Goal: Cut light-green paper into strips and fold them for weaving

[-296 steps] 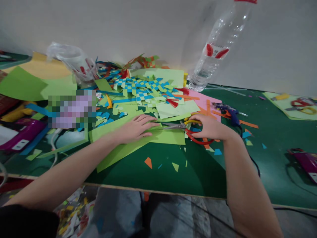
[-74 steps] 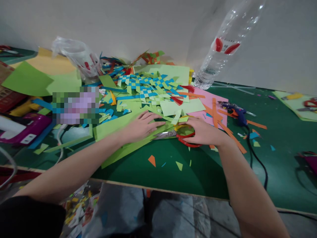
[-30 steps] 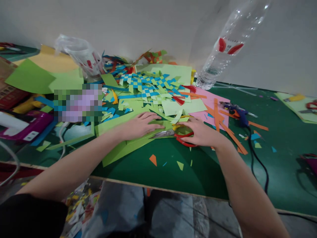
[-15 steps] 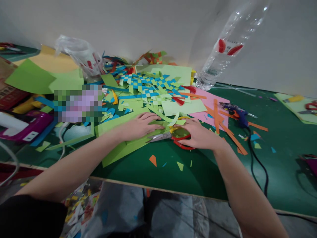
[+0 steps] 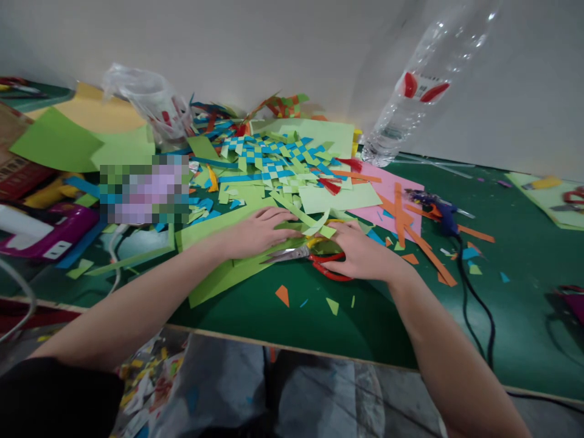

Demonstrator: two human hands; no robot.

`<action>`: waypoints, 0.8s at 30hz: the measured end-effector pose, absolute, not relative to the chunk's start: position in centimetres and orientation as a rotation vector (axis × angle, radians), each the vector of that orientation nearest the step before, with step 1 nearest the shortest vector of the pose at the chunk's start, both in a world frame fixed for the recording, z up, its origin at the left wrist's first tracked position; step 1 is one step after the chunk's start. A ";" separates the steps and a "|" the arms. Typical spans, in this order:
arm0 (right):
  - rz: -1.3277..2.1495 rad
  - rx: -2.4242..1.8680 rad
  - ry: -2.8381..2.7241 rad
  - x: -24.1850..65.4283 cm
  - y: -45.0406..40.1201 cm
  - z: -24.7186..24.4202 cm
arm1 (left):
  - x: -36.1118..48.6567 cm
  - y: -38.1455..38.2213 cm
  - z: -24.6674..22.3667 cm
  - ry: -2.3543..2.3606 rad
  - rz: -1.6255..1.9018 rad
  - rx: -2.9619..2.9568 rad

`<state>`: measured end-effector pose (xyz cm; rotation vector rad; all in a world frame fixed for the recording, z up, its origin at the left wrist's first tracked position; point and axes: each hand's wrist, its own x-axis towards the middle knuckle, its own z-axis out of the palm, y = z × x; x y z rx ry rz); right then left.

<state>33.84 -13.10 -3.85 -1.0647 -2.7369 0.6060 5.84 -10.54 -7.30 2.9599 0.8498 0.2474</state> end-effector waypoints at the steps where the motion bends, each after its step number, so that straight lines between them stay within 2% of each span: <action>1: 0.590 -1.065 -2.745 33.8 -13.1 -3.9 | 5.8 -10.5 -7.3 0.849 0.252 2.964; 24: 0.484 -0.968 -2.763 32.0 -14.3 -4.3 | 6.0 -10.5 -7.2 0.871 0.213 2.982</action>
